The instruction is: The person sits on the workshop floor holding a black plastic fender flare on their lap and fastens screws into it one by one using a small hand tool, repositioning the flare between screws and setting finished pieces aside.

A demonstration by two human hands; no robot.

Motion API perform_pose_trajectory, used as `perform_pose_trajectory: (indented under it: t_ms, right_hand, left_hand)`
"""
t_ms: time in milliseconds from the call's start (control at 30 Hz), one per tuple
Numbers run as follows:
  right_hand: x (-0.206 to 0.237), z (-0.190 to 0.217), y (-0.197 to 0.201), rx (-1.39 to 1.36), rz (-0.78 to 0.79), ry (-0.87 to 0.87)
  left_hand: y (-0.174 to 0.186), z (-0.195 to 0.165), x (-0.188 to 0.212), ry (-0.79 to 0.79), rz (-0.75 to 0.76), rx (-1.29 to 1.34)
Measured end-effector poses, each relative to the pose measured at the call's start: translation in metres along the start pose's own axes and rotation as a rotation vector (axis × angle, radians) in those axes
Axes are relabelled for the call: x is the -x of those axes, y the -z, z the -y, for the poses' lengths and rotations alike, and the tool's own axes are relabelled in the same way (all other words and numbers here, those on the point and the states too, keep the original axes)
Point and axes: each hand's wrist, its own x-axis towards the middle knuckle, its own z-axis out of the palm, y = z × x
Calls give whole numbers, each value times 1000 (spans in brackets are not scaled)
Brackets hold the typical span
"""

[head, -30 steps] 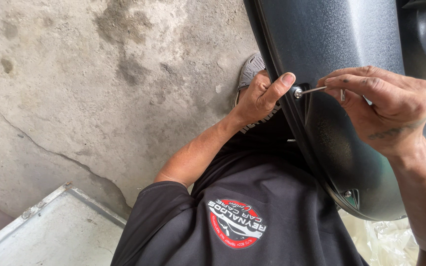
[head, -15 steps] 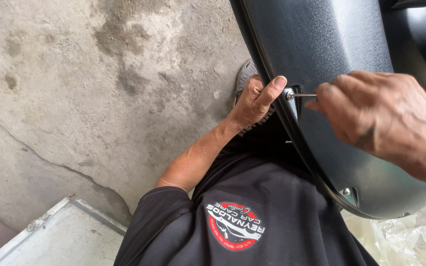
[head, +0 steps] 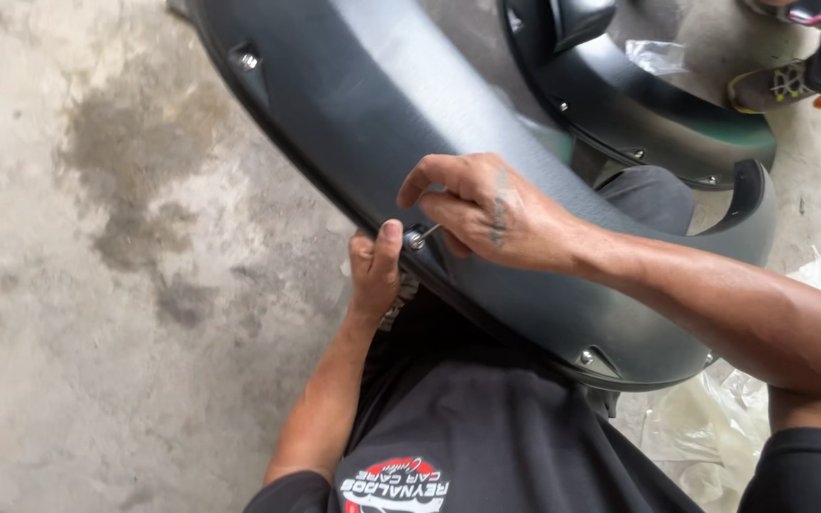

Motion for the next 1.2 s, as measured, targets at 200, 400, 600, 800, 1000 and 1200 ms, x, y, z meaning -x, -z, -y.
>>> perform_pose_trajectory:
  t_ms: [200, 400, 600, 800, 1000, 1200]
  right_hand:
    - [7, -4, 21, -38, 210, 229]
    - [2, -8, 34, 327, 163, 656]
    - [-5, -13, 39, 559, 92, 914]
    - [-2, -9, 42, 1180, 123, 1105]
    - [5, -1, 47, 1477, -58, 1268]
    - [8, 5, 44, 1204, 41, 1053]
  left_hand:
    - [11, -23, -1, -28, 251, 204]
    - [5, -71, -18, 144, 378, 327]
    - [26, -46, -29, 163, 490, 299]
    - [27, -27, -32, 41, 462, 199]
    - [10, -40, -22, -71, 320, 23]
    - [1, -38, -18, -122, 204, -1]
